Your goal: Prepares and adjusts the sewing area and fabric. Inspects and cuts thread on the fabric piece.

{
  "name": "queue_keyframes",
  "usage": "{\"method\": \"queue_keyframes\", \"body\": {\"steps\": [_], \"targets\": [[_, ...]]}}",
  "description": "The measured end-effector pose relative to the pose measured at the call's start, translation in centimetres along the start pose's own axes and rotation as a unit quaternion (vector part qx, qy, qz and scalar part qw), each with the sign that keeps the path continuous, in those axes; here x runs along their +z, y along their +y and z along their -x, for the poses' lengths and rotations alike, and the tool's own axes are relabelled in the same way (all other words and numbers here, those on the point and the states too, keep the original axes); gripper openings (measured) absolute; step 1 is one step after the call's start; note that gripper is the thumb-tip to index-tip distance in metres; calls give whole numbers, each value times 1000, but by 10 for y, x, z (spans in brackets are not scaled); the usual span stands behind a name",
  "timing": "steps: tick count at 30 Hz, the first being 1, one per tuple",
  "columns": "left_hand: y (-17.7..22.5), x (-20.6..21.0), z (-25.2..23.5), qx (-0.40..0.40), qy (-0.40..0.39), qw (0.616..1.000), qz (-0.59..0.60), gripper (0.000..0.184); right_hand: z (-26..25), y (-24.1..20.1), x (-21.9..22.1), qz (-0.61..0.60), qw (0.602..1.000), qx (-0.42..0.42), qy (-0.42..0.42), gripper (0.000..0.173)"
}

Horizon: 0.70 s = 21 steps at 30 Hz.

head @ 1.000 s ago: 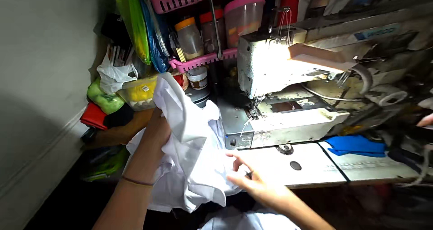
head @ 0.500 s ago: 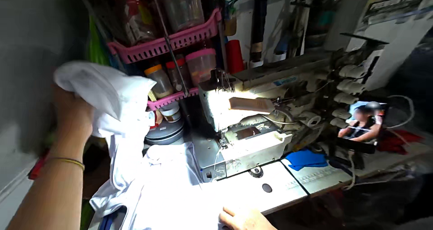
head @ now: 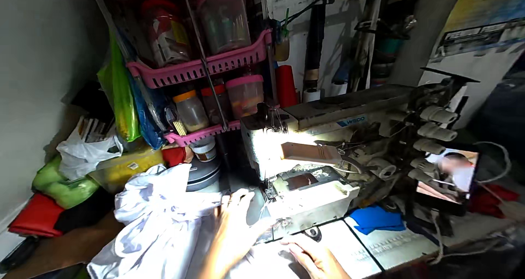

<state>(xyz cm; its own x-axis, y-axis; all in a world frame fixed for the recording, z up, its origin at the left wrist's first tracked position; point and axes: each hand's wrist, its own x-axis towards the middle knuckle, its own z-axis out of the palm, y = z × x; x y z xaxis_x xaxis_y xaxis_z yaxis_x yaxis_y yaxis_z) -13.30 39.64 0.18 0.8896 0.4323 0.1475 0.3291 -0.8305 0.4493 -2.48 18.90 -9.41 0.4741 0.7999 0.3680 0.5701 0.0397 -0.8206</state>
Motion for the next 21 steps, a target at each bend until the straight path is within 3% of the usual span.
{"method": "queue_keyframes", "body": {"steps": [2,4,9,13,18,21], "targets": [[12,8,-14,-28,-6,999,-18,66,4,7,2,-9,1000,10,8,27],[14,8,-24,-19,-3,1000,13,35,8,11,1,-29,999,21,15,24],[12,0,-27,12,-16,993,119,18,11,13,-3,-85,994,49,50,21],[21,-7,-22,-1,-40,996,82,27,11,15,0,-90,993,47,59,21],[13,7,-34,45,23,998,-31,28,15,15,4,-63,994,34,79,21],[6,14,-42,10,56,998,11,30,16,12,7,-11,994,28,101,21]]}}
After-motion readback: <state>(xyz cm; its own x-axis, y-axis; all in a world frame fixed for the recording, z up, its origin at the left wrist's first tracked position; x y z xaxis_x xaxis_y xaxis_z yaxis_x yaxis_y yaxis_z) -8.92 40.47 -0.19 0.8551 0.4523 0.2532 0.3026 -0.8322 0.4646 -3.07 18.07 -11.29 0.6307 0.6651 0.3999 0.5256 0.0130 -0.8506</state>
